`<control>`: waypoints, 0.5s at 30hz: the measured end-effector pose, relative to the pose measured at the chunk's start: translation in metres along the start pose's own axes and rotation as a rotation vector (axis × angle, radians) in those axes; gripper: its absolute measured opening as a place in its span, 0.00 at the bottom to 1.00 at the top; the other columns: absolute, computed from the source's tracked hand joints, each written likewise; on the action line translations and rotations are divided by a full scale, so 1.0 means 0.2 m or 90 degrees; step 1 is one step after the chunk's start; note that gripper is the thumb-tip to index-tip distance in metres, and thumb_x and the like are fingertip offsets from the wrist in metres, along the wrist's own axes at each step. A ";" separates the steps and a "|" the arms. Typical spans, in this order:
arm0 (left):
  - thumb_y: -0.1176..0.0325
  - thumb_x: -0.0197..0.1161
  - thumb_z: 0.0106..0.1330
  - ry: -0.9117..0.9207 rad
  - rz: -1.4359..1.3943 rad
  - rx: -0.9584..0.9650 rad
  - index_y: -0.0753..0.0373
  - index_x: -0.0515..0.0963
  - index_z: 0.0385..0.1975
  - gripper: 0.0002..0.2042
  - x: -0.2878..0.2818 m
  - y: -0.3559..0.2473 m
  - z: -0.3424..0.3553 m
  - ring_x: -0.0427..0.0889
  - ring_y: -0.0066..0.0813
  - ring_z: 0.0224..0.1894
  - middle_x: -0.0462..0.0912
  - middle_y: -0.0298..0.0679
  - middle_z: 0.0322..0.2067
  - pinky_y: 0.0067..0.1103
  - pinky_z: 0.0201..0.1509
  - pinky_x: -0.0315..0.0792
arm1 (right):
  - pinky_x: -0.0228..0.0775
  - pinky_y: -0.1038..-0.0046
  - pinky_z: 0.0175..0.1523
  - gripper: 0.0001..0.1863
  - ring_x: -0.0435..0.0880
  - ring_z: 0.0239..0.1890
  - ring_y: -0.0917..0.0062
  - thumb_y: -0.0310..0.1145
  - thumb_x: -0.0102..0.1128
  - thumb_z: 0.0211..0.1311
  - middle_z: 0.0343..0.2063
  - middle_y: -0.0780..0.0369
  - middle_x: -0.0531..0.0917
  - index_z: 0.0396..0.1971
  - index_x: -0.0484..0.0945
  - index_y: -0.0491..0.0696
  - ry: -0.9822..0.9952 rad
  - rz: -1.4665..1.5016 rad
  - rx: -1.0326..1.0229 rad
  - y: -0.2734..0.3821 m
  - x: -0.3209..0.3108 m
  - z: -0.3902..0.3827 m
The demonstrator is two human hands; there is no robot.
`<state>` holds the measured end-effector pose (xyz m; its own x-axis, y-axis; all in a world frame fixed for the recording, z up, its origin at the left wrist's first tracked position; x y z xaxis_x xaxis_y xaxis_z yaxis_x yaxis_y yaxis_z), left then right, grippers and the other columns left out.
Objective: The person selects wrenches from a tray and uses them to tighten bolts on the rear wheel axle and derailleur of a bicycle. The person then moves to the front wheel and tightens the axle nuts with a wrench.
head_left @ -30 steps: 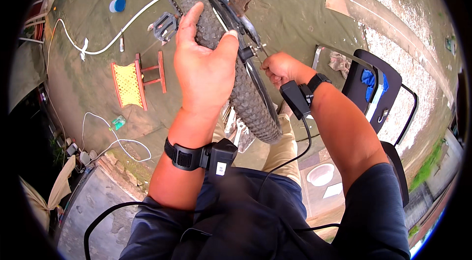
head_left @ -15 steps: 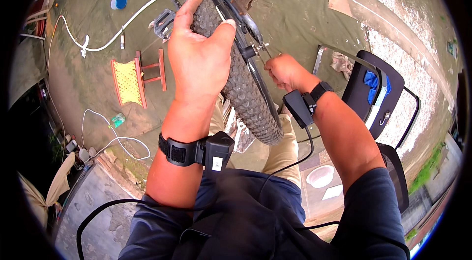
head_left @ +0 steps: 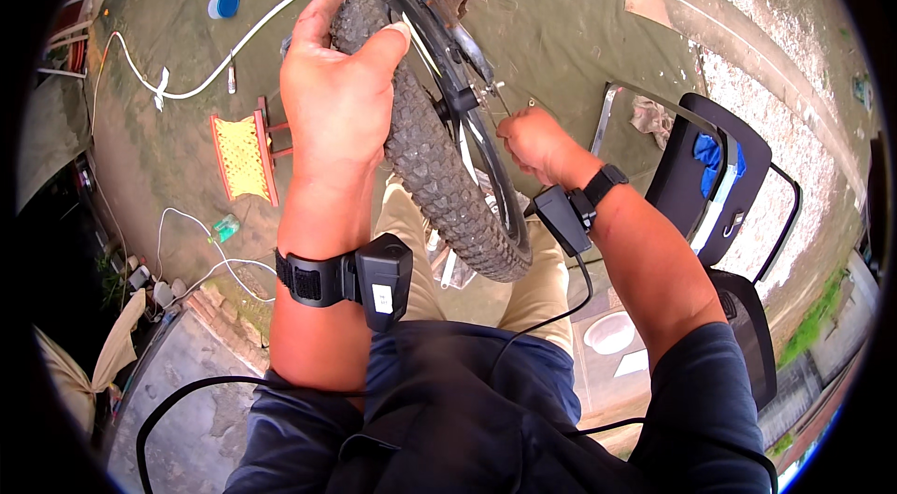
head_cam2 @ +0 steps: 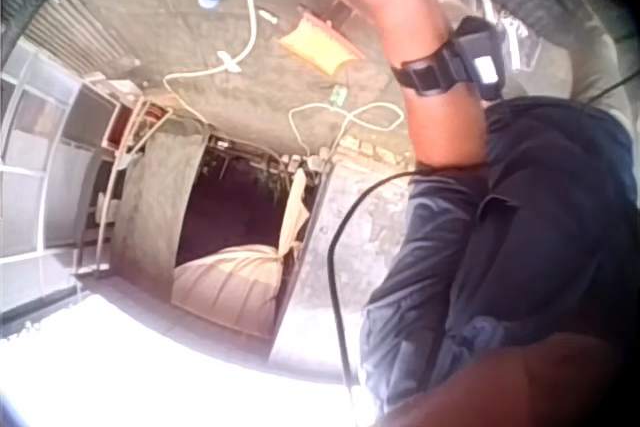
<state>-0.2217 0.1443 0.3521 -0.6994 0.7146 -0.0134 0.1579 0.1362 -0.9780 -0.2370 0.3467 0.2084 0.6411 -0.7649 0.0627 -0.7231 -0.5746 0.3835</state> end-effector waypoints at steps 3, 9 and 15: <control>0.80 0.68 0.57 0.017 0.003 -0.011 0.76 0.67 0.61 0.30 -0.02 0.00 0.02 0.83 0.26 0.42 0.83 0.45 0.44 0.21 0.47 0.77 | 0.48 0.71 0.17 0.10 0.60 0.12 0.80 0.29 0.53 0.62 0.14 0.67 0.68 0.21 0.71 0.46 -0.006 -0.010 -0.019 0.00 0.00 -0.04; 0.81 0.68 0.57 0.029 0.023 -0.048 0.76 0.67 0.62 0.31 -0.04 0.00 0.04 0.83 0.27 0.43 0.83 0.45 0.45 0.21 0.47 0.77 | 0.50 0.73 0.18 0.08 0.62 0.14 0.83 0.31 0.54 0.64 0.16 0.68 0.69 0.26 0.73 0.44 0.009 -0.017 -0.077 -0.09 -0.01 -0.01; 0.81 0.68 0.57 0.037 0.032 -0.050 0.77 0.66 0.63 0.32 -0.05 0.00 0.05 0.83 0.28 0.43 0.82 0.46 0.46 0.22 0.47 0.78 | 0.60 0.71 0.27 0.11 0.69 0.22 0.80 0.33 0.53 0.65 0.19 0.65 0.74 0.27 0.76 0.42 0.005 -0.028 -0.131 -0.19 -0.03 0.04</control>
Point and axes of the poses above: each hand's wrist, its own z-axis towards the middle knuckle, its own x-axis out of the palm, y = z × x, the point moved 1 cm from there along z, towards the middle knuckle
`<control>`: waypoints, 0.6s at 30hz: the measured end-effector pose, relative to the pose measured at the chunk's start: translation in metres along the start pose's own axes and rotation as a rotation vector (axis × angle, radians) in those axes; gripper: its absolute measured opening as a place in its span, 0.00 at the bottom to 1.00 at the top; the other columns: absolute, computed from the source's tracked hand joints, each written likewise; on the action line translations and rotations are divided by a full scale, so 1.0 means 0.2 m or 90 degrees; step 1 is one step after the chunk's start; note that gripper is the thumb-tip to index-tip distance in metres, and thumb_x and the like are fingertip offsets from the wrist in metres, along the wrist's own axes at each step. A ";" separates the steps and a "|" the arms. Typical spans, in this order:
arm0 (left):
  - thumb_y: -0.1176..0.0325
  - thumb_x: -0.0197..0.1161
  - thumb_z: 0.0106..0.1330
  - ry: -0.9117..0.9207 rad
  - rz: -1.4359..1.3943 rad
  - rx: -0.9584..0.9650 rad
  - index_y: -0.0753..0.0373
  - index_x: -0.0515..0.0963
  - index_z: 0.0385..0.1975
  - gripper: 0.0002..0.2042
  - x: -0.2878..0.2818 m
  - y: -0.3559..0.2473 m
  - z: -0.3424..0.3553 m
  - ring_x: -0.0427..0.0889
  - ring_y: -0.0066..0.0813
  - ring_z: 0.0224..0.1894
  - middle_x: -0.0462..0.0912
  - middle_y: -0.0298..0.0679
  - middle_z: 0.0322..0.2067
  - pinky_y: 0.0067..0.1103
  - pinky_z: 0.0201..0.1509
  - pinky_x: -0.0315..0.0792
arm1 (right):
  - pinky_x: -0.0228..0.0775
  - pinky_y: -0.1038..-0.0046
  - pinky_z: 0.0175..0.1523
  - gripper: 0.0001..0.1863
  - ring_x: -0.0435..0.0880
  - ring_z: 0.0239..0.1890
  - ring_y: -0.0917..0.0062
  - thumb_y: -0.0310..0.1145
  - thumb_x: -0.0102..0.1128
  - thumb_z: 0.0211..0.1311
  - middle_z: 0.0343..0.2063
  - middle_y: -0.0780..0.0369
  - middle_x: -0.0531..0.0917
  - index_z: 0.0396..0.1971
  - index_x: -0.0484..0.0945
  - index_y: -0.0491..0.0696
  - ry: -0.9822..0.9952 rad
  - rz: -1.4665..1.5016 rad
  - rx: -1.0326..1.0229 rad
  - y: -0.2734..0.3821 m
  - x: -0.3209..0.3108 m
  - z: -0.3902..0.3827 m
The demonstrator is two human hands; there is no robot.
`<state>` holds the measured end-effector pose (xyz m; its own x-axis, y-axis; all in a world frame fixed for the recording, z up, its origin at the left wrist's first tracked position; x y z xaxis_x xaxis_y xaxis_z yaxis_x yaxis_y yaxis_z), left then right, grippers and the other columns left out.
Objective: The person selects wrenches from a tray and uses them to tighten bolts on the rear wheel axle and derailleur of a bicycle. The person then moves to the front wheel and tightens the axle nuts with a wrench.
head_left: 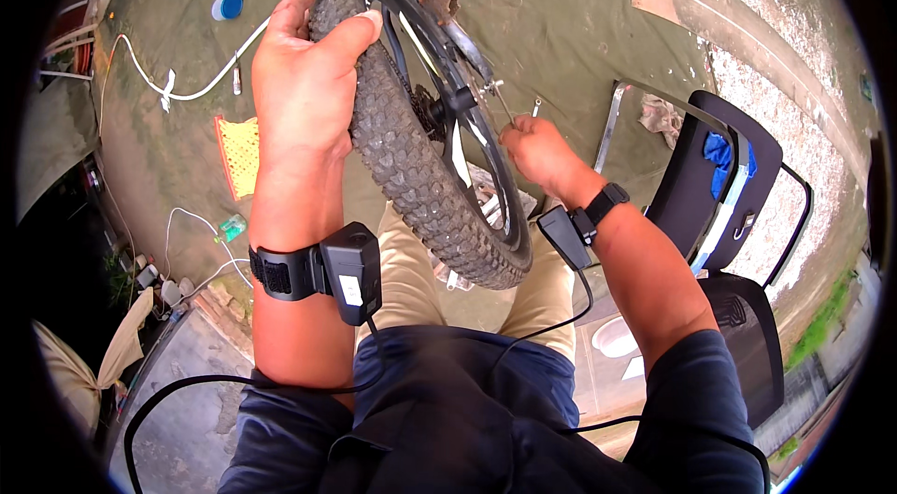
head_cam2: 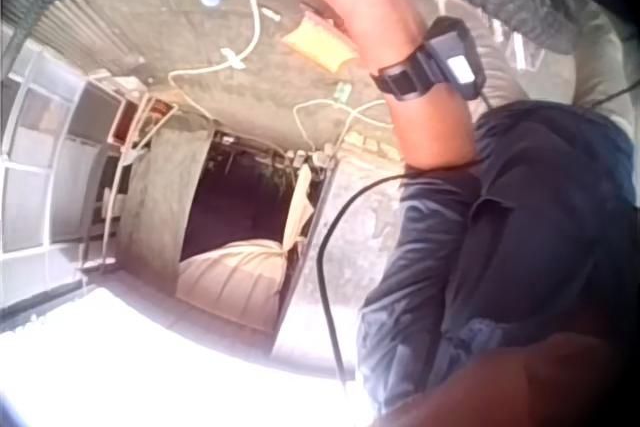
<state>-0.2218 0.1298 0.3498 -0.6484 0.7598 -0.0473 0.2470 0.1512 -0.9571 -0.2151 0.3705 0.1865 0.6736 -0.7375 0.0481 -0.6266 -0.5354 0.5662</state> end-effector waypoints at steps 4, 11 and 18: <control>0.81 0.69 0.57 0.007 0.010 -0.015 0.76 0.65 0.63 0.32 -0.01 0.00 0.02 0.84 0.28 0.43 0.82 0.46 0.46 0.22 0.47 0.78 | 0.58 0.75 0.28 0.11 0.66 0.23 0.84 0.34 0.53 0.67 0.20 0.68 0.73 0.28 0.76 0.43 0.021 -0.023 -0.033 -0.05 0.00 0.02; 0.80 0.69 0.57 0.023 0.010 -0.015 0.76 0.65 0.64 0.33 -0.04 0.01 0.04 0.84 0.29 0.41 0.83 0.46 0.42 0.22 0.44 0.78 | 0.70 0.64 0.38 0.14 0.79 0.28 0.69 0.36 0.52 0.66 0.23 0.55 0.81 0.34 0.78 0.39 0.001 -0.064 -0.080 -0.14 -0.01 0.05; 0.80 0.69 0.57 0.030 0.021 -0.005 0.76 0.64 0.65 0.33 -0.03 0.03 0.03 0.85 0.29 0.38 0.84 0.47 0.41 0.24 0.40 0.79 | 0.71 0.64 0.41 0.14 0.79 0.31 0.69 0.37 0.53 0.68 0.26 0.55 0.81 0.36 0.77 0.40 0.011 -0.091 -0.116 -0.16 -0.03 0.03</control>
<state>-0.2219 0.1222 0.3431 -0.6049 0.7936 -0.0650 0.2730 0.1300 -0.9532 -0.2030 0.3894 0.1629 0.7581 -0.6514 -0.0309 -0.4436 -0.5498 0.7078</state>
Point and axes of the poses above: each hand's wrist, its own z-axis towards the middle knuckle, its own x-axis out of the palm, y = z × x, the point moved 1 cm from there along z, towards the middle knuckle
